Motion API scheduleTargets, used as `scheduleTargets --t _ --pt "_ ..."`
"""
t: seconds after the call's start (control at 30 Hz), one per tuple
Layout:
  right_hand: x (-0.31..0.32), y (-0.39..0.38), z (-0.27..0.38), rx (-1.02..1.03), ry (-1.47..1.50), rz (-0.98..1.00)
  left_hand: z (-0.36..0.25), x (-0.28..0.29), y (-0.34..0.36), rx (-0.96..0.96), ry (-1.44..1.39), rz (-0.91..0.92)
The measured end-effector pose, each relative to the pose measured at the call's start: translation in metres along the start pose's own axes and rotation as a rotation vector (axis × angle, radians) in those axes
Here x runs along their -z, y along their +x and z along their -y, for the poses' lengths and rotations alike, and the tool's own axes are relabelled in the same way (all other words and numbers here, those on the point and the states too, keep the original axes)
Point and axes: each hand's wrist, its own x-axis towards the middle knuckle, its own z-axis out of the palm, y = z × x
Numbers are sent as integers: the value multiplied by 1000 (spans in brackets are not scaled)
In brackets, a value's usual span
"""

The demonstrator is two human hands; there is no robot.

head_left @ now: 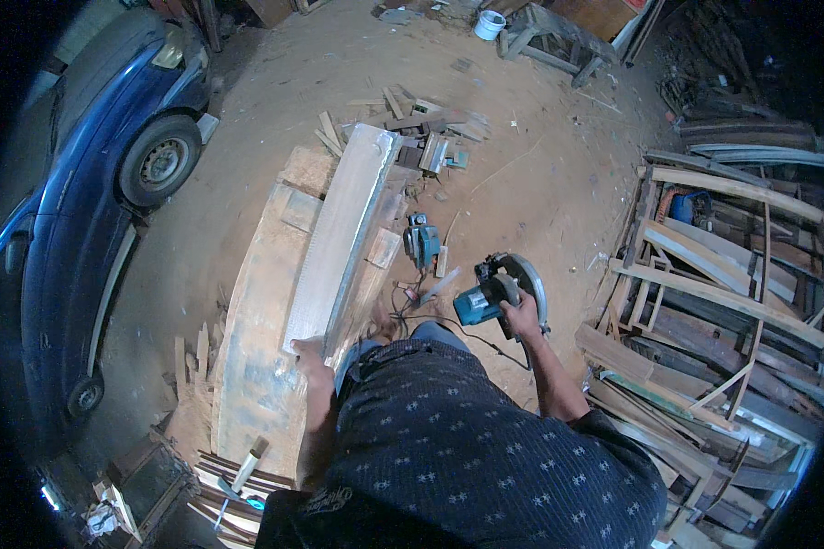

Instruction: The person measures a long wooden plank with a tape measure and marks it. They then use a circular saw to cut the plank into smaller pieces. The person repeats the measuring and cutting process on the resulting wood pieces.

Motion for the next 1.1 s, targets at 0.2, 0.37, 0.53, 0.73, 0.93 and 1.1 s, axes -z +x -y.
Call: scheduleTargets --t 0.2,0.37,0.53,0.73,0.93,1.1 --pt "15 0 72 284 -21 33 15 6 26 -83 -50 -42" --pt "25 -5 155 299 -27 144 11 -3 29 -181 -57 -54" --pt "12 11 193 455 -24 214 14 -14 45 -432 38 -279" --pt "-18 25 230 589 -29 291 -46 -68 2 -1324 397 -562" --pt "-43 47 233 744 -99 398 -106 -142 -97 -1285 751 -391" --pt "-58 57 222 719 -157 400 -105 -152 -100 -1315 727 -448"
